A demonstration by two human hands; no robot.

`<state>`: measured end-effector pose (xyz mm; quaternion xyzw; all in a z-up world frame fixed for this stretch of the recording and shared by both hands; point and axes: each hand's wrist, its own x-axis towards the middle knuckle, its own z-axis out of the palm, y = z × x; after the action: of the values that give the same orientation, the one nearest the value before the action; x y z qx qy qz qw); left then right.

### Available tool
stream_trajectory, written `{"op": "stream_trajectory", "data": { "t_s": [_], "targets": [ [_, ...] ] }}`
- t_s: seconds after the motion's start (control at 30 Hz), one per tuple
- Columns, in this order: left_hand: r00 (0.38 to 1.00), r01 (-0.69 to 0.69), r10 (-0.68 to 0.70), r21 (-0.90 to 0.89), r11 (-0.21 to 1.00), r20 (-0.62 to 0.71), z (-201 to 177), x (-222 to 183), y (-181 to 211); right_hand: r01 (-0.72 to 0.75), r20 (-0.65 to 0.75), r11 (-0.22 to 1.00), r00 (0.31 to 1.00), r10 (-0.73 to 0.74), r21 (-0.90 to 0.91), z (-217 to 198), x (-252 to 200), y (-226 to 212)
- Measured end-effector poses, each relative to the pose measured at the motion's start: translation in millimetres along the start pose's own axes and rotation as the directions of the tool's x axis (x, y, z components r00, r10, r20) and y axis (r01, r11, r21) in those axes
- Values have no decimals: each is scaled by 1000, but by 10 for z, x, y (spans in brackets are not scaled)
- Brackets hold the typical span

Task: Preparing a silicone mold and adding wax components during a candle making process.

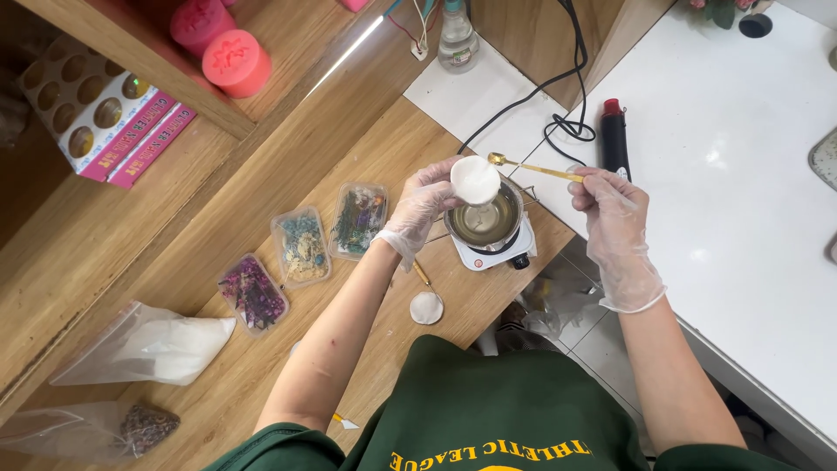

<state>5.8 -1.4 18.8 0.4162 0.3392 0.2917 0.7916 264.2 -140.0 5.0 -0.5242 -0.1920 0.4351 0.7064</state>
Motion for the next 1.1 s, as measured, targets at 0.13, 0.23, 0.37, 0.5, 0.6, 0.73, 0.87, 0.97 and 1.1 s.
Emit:
{"op": "stream_trajectory", "data": {
  "t_s": [0.13, 0.23, 0.37, 0.5, 0.6, 0.73, 0.87, 0.97, 1.1],
  "targets": [
    [999, 12, -11, 32, 999, -38, -1, -57, 13, 78, 9, 997, 997, -77, -14, -45, -4, 9],
    [997, -68, 70, 111, 991, -12, -59, -47, -39, 85, -21, 981, 996, -90, -177, -38, -64, 46],
    [997, -73, 75, 142, 987, -10, -71, -31, -59, 39, -14, 972, 999, -43, -233, -58, -135, 189],
    [996, -20, 39, 222, 975, -83, 0, -54, 6, 21, -11, 949, 1000, -25, -314, -99, -179, 315],
    [993, 50, -22, 250, 967, -115, -24, -32, -22, 9, -1, 909, 1000, -10, -417, -48, -219, 291],
    [979, 139, -113, 150, 979, -172, -22, -57, -55, -31, 19, 853, 999, 48, -522, 55, -216, 323],
    [990, 115, -126, -146, 983, -70, 84, -233, -69, -19, 55, 769, 996, 70, -638, 105, -181, 423],
    [996, 53, -67, -192, 980, -63, 165, -349, -136, -11, 75, 718, 993, 88, -696, 150, -142, 463],
    [997, 7, -27, -291, 957, -65, 205, -429, -262, 24, 90, 619, 993, 76, -785, 156, -100, 502]
  ]
}}
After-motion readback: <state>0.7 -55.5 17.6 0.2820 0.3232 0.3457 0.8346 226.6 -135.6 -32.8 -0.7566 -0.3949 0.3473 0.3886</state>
